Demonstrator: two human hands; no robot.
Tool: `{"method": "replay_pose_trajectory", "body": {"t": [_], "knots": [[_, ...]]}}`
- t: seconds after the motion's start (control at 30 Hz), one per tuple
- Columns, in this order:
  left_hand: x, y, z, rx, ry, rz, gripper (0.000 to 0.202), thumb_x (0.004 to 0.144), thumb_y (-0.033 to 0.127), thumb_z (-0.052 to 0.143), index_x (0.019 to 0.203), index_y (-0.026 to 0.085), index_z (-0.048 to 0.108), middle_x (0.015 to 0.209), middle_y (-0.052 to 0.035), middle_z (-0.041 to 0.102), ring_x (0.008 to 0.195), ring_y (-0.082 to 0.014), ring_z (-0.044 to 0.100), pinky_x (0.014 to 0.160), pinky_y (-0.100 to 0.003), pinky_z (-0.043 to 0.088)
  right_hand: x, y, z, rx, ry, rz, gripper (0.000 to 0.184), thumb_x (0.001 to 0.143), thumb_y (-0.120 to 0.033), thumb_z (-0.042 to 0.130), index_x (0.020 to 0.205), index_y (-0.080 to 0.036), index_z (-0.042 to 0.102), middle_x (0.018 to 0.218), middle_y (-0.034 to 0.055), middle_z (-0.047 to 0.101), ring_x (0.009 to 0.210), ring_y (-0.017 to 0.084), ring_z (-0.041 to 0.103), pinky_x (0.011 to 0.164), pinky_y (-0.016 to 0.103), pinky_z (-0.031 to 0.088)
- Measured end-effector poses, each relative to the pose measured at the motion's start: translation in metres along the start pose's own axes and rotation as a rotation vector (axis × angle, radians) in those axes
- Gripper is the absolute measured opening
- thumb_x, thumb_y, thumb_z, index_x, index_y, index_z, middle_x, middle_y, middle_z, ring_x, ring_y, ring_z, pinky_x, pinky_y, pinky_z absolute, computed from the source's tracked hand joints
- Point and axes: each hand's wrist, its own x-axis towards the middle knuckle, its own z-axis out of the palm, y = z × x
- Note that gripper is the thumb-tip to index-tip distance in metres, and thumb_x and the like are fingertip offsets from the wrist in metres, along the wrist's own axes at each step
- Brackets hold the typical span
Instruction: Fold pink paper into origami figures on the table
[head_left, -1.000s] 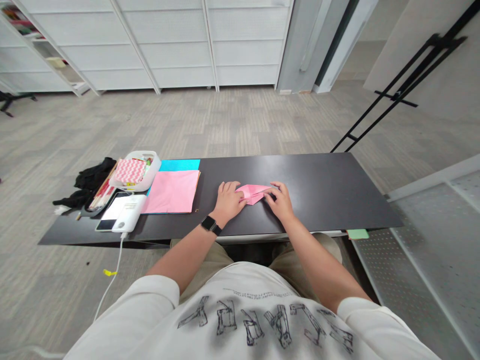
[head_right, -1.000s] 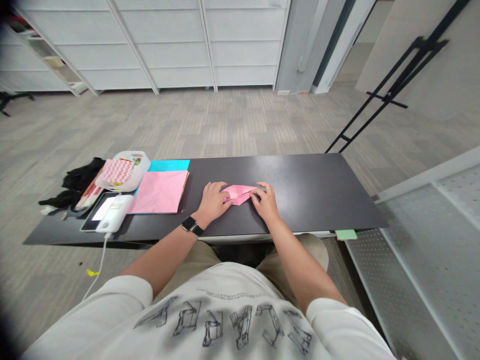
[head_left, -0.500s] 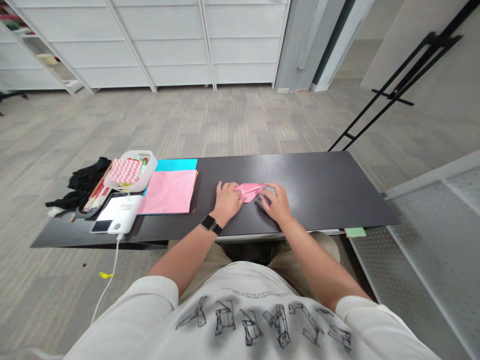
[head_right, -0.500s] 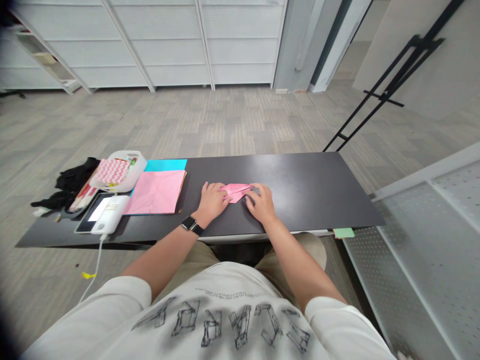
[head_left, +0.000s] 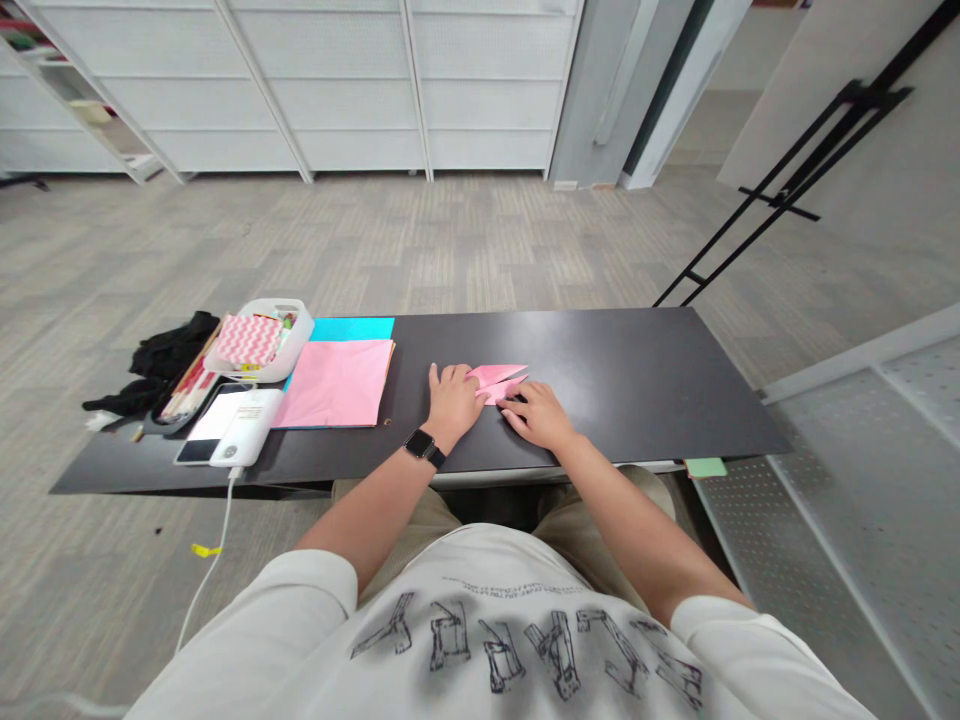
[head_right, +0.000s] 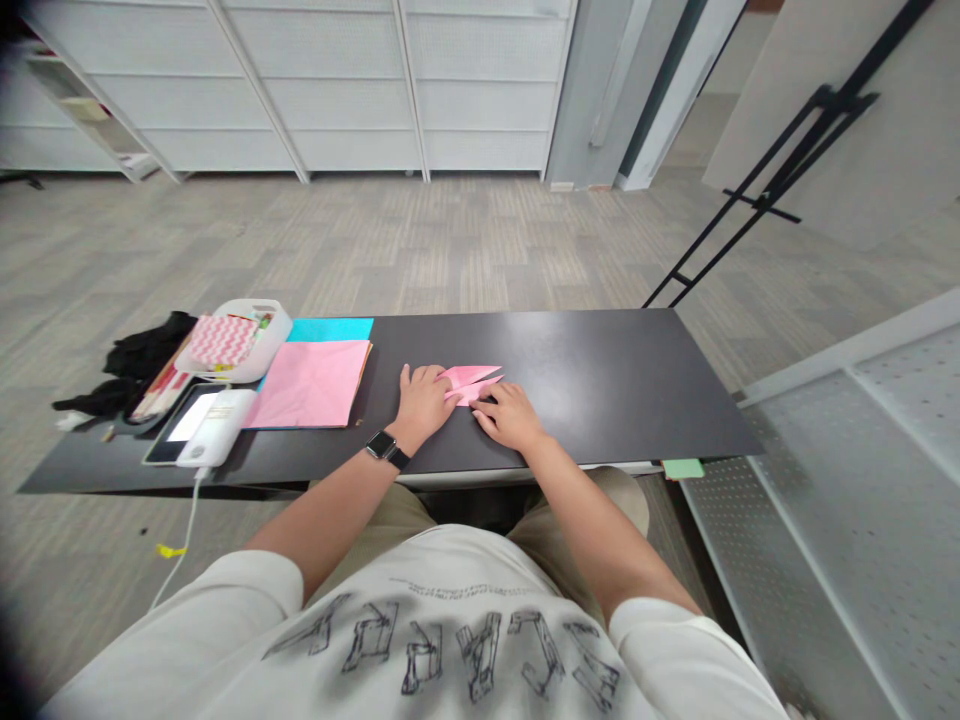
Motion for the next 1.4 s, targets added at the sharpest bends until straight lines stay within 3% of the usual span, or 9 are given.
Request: {"method": "replay_pose_trajectory", "body": {"t": [0.2,0.4,0.53,0.6,0.73,0.9,1.4], "knots": [[-0.010,0.000,0.005,0.046,0.128,0.183,0.025,0.100,0.025,0.067,0.123,0.019,0.076,0.162,-0.0165,0.054,0.152,-0.0391,0.044,0.132,-0.068,0.025,0.001,0.001,0.000,0.016,0.009,0.003,0.028,0.106,-0.033,0.062,0.125,-0.030,0.083,0.131,0.0110,0.072,0.122,0.029,0.062,0.104,0.050,0.050],[-0.029,0.000,0.019,-0.009,0.072,0.375,0.030,0.107,0.019,0.053,0.127,0.023,0.076,0.137,-0.0100,0.073,0.132,-0.0289,0.063,0.131,-0.058,0.036,0.001,-0.001,0.000,0.009,0.013,0.002,0.027,0.107,-0.032,0.062,0.124,-0.028,0.083,0.130,0.0100,0.075,0.123,0.029,0.064,0.107,0.051,0.049],[-0.038,0.000,0.017,-0.030,0.053,0.386,0.033,0.104,0.018,0.054,0.130,0.022,0.075,0.132,-0.0101,0.075,0.141,-0.0321,0.057,0.135,-0.065,0.024,0.001,-0.002,-0.001,-0.009,0.001,0.011,0.030,0.107,-0.031,0.061,0.130,-0.028,0.080,0.131,0.0094,0.075,0.122,0.029,0.064,0.107,0.050,0.049],[-0.041,0.000,0.014,-0.047,0.018,0.394,0.037,0.104,0.018,0.054,0.135,0.022,0.073,0.133,-0.0106,0.075,0.145,-0.0324,0.054,0.137,-0.064,0.021,0.001,-0.001,-0.001,-0.010,-0.009,0.021,0.030,0.107,-0.031,0.061,0.131,-0.029,0.080,0.133,0.0091,0.075,0.123,0.029,0.064,0.107,0.050,0.049],[-0.043,0.002,0.015,-0.092,-0.050,0.385,0.040,0.106,0.025,0.054,0.143,0.021,0.068,0.135,-0.0118,0.072,0.136,-0.0298,0.059,0.134,-0.056,0.030,0.001,-0.001,0.000,0.000,-0.025,0.044,0.031,0.108,-0.032,0.060,0.131,-0.031,0.079,0.133,0.0085,0.074,0.124,0.029,0.063,0.109,0.051,0.049],[-0.045,0.002,0.021,-0.123,-0.042,0.371,0.041,0.107,0.026,0.051,0.144,0.019,0.066,0.133,-0.0124,0.071,0.130,-0.0287,0.061,0.130,-0.052,0.035,0.001,0.000,0.000,-0.003,-0.041,0.073,0.035,0.109,-0.030,0.055,0.135,-0.028,0.078,0.134,0.0097,0.075,0.122,0.029,0.063,0.108,0.051,0.051],[-0.044,0.003,0.019,-0.147,-0.020,0.364,0.038,0.104,0.020,0.053,0.139,0.019,0.069,0.131,-0.0122,0.071,0.124,-0.0296,0.062,0.128,-0.053,0.038,0.000,0.003,0.005,-0.142,0.078,0.380,0.037,0.110,-0.029,0.049,0.133,-0.024,0.077,0.137,0.0121,0.075,0.122,0.036,0.058,0.106,0.058,0.045]]}}
